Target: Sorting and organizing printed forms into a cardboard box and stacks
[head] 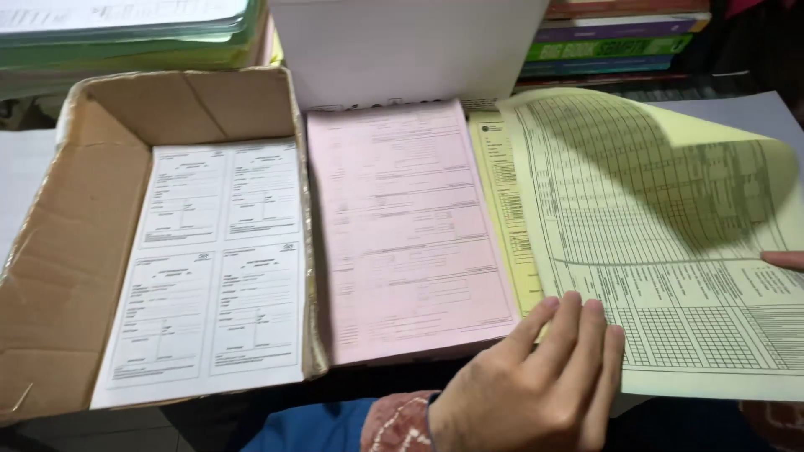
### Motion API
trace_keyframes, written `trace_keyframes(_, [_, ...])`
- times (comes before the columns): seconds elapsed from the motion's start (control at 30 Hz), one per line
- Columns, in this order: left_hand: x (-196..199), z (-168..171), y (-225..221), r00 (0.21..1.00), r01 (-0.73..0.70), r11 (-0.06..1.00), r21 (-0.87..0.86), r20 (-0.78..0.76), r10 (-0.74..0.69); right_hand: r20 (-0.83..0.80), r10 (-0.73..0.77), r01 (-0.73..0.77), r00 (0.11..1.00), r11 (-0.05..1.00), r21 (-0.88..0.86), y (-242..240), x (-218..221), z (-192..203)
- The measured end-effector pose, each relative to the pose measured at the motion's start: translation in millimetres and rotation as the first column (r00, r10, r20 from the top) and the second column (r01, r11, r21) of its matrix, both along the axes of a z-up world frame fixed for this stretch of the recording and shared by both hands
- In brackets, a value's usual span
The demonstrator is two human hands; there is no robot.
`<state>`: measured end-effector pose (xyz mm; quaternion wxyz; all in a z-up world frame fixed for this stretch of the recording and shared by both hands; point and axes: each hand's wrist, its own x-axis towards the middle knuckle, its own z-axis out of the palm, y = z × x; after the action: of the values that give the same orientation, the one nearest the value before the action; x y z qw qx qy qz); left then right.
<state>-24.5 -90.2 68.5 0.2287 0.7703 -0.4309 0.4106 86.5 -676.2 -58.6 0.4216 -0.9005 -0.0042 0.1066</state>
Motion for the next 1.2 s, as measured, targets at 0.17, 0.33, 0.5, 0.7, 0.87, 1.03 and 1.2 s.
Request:
trace_keyframes(0.17, [3.7,-31.6,-52.7,0.992,-0.045,0.99,0.134,-0.113,0.061,0.074,0.073,-0.066,0.995,0.994,-0.086,59.6,-58.0,21.5])
trace_keyframes(0.33, [12.4,-48.5,-57.1,0.978,-0.087,0.954,0.287,-0.156,0.136,0.373,-0.39,0.397,0.842,0.916,0.06,273.2,-77.7,114.2])
trace_keyframes(0.5, [21.2,-59.9,-52.1,0.966,-0.111,0.916,0.384,-0.176,0.19,0.173,-0.411,0.386,0.895,0.909,0.159,285.5,-62.4,114.1])
trace_keyframes(0.7, [25.8,-60.3,-48.5,0.925,-0.09,0.843,0.53,-0.269,0.268,0.16,-0.382,0.368,0.91,0.923,0.114,281.0,-57.0,101.1])
trace_keyframes(0.87, [24.1,-72.1,-51.5,0.929,-0.087,0.89,0.448,-0.287,0.235,0.148,-0.414,0.403,0.898,0.91,0.101,281.7,-56.7,97.0])
trace_keyframes(1.03, [25.4,-76.3,-52.5,0.943,-0.127,0.923,0.363,-0.246,0.227,0.132,-0.414,0.405,0.901,0.91,0.09,284.8,-55.1,99.7])
trace_keyframes(1.2, [24.8,-78.0,-51.4,0.944,-0.146,0.921,0.362,-0.227,0.239,0.103,-0.423,0.419,0.9,0.906,0.062,288.3,-52.8,101.8])
